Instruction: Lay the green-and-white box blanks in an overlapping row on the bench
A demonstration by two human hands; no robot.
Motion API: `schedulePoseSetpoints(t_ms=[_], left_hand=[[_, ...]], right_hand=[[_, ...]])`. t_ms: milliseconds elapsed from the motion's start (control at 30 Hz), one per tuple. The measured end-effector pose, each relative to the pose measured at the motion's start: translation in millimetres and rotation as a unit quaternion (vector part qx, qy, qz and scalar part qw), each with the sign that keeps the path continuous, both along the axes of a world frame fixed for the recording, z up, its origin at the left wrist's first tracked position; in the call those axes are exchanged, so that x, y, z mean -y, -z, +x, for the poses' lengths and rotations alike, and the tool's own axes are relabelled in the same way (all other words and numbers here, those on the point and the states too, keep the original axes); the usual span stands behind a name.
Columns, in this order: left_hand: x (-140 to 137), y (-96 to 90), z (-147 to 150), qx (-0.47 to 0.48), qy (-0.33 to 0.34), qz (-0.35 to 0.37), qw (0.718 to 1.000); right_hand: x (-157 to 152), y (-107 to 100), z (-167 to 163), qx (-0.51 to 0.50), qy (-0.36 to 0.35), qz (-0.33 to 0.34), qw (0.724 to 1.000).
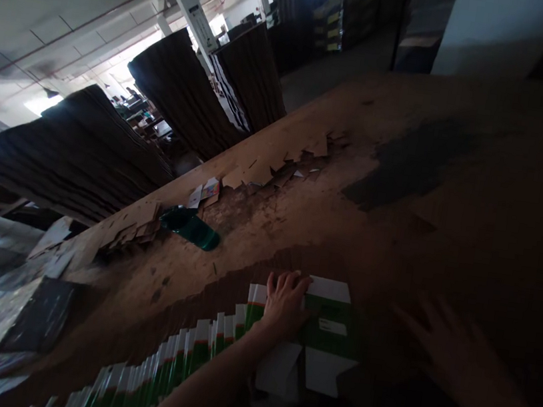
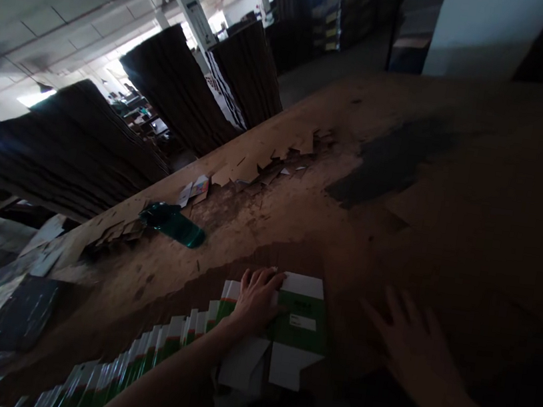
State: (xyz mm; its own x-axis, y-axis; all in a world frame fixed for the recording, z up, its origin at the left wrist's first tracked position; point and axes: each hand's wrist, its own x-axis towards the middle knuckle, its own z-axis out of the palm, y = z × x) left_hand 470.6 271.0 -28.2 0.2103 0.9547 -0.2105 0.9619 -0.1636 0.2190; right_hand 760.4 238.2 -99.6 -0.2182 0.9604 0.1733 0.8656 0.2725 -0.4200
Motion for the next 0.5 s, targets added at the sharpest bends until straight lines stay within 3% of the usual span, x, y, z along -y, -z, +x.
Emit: schedulePoseSetpoints(t_ms=[67,167,233,300,367,400,433,500], left_hand=[[-1.5,-1.6,0.4,0.022,-0.011,-0.009,1.0],[-7.8,-17.0,0.4,0.078,-0.054,-0.03,0.995],[-14.2,-34.4,-0.6,0.117,-0.089,-0.041,0.988],[-19.8,-50.7,-2.2,0.109,-0.106,-0.014,0.988],[-22.4,-58.4,-3.6,0.047,-0.092,0.035,0.994],[-22.4,-57.7,-4.0,0.013,-0.075,0.049,0.996],[-21.7,-54.0,-4.0,-0.014,-0.057,0.05,0.997],[-19.3,-40.5,-3.2,-0.038,-0.027,0.029,0.998]], right_hand=[[-0.7,-16.9,13.4,-0.003,0.031,-0.048,0.998],[-5.5,-76.3,-12.9,-0.102,-0.011,-0.19,0.976],[-7.3,-122.8,-51.8,-0.206,-0.083,-0.228,0.948],[-5.7,-153.0,-87.9,-0.284,-0.15,-0.317,0.892],[-2.7,-154.0,-103.1,-0.289,-0.202,-0.411,0.84],[-1.9,-143.7,-99.7,-0.264,-0.202,-0.425,0.842],[-1.9,-127.9,-89.0,-0.226,-0.176,-0.404,0.869],[-4.1,-88.8,-51.8,-0.129,-0.062,-0.266,0.953]])
